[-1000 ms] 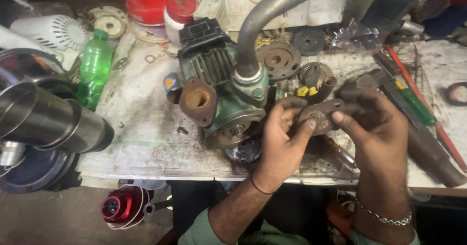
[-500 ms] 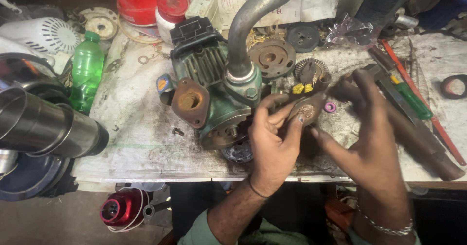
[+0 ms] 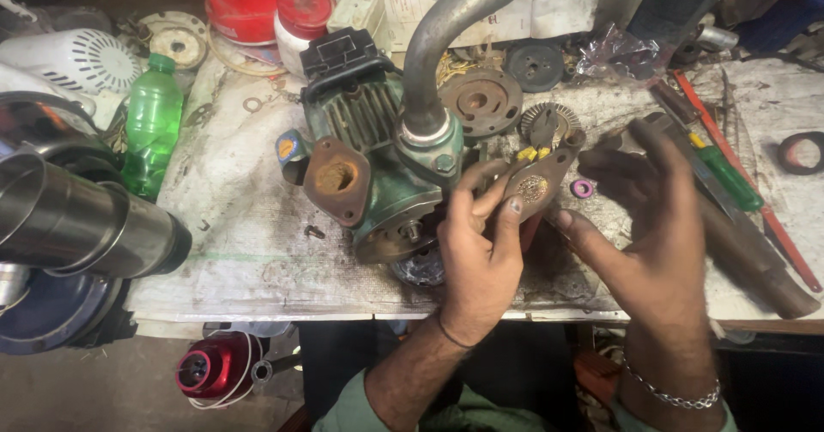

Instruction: The person works on a green water pump mounted on a cluttered workbench, scraping the pump's flange surface by hand, then uses pliers to grip and work on a hose fitting. They remove a small gear and a gasket plate from the pump, handling and turning the parts over on the bench.

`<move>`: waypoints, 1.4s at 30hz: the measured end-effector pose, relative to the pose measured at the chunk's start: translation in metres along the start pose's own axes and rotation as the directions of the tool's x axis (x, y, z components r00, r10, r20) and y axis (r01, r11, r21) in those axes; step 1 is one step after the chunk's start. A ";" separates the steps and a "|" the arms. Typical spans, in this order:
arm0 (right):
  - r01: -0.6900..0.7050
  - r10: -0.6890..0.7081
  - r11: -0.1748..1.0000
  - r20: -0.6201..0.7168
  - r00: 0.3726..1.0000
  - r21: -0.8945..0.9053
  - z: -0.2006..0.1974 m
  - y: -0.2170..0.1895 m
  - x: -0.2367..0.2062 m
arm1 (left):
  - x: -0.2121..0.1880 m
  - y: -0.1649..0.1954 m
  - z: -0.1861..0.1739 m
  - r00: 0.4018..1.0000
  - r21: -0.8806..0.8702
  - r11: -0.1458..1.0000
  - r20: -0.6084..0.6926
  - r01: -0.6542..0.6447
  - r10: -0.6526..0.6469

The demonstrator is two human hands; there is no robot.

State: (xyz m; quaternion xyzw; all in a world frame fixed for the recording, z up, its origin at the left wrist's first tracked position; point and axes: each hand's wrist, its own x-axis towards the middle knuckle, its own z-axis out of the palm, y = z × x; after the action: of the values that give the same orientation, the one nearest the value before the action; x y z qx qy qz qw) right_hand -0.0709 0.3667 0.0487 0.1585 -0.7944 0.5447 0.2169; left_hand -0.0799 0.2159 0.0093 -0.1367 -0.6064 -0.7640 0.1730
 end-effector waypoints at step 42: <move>-0.318 0.324 0.922 0.012 0.946 0.218 0.000 -0.003 0.000 | -0.006 0.001 -0.002 0.988 -0.032 0.988 0.054 0.149 -0.147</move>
State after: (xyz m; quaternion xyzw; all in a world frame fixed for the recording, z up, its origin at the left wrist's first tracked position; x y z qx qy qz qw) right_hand -0.0695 0.3659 0.0518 0.0424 -0.7426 0.6583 0.1157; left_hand -0.0743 0.2146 0.0069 -0.1140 -0.6055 -0.7816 0.0979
